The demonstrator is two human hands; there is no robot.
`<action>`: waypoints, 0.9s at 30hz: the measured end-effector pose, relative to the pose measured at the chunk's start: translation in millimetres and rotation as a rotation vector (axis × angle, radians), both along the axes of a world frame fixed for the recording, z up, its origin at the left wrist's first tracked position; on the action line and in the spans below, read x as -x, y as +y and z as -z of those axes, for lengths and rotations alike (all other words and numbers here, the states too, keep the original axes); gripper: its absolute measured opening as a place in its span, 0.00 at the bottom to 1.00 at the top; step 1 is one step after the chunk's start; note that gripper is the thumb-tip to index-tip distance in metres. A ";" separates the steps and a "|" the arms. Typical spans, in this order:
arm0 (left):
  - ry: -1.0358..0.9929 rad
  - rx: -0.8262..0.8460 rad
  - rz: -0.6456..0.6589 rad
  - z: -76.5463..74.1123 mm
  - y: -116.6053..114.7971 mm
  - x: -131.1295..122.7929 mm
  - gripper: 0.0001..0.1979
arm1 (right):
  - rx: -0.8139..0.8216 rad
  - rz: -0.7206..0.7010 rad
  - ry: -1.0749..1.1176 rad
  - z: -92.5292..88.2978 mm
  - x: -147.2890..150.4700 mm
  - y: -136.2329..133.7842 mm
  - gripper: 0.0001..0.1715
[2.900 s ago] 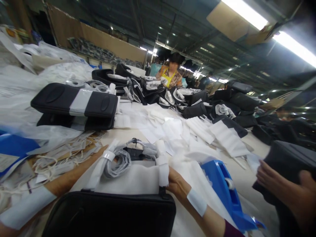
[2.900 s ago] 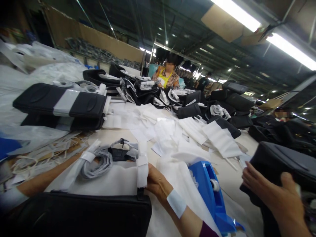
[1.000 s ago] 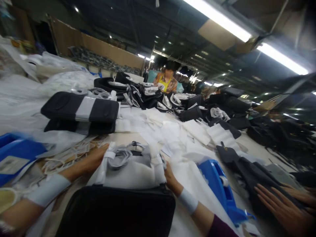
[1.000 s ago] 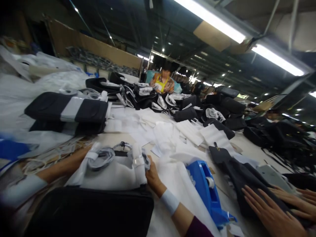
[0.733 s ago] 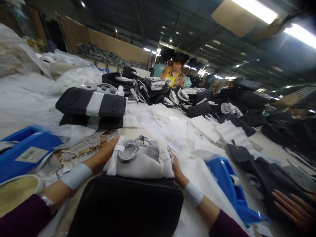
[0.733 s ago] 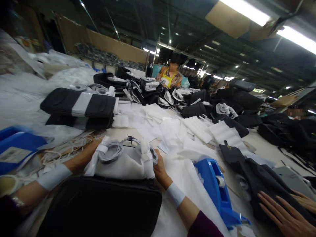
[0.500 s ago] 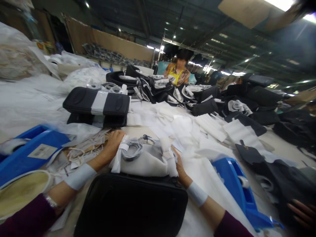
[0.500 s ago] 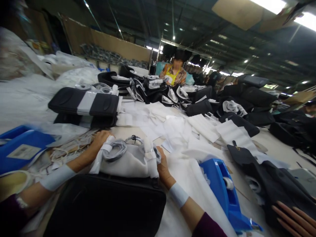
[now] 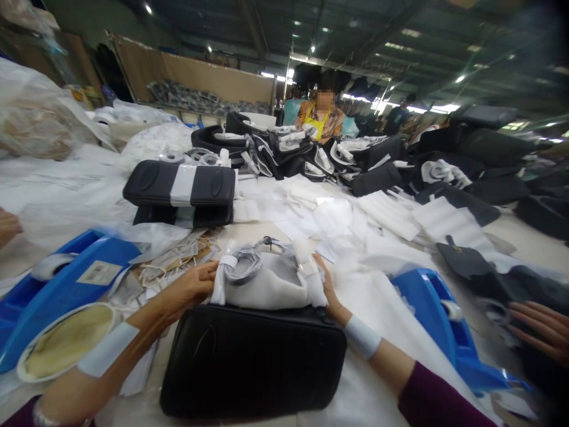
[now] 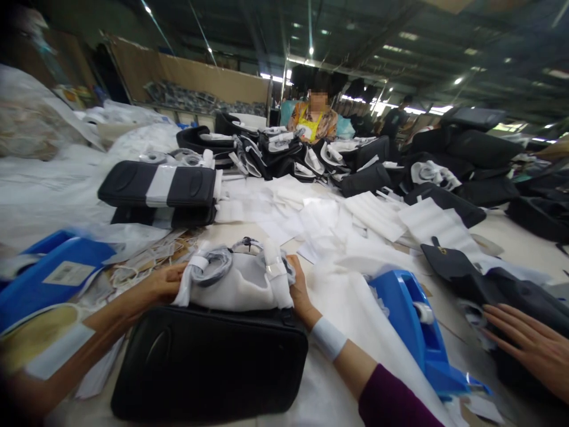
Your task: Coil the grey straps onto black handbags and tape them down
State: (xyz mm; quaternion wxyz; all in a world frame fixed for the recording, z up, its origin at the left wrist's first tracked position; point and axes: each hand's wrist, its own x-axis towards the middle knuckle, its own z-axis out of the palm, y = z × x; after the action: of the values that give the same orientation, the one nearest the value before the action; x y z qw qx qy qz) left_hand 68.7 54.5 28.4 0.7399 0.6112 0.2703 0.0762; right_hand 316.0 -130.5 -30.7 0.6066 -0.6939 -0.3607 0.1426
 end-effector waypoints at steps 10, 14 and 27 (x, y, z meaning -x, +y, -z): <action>0.128 -0.094 0.354 17.7 7.0 30.6 0.07 | 0.124 0.093 -0.084 -2.1 -1.8 -8.6 0.12; 0.066 -0.083 0.326 12.1 2.6 30.9 0.13 | 0.249 0.056 -0.028 -15.0 4.9 -34.6 0.08; 0.006 0.047 0.145 8.4 -5.5 24.6 0.33 | 0.207 -0.359 0.845 -53.7 32.2 -66.1 0.14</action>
State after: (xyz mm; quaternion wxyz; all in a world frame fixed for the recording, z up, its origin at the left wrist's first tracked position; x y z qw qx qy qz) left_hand 44.1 49.0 20.1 0.7569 0.6117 0.2295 0.0142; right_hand 283.8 -196.7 23.0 0.5937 -0.5584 -0.1804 0.5506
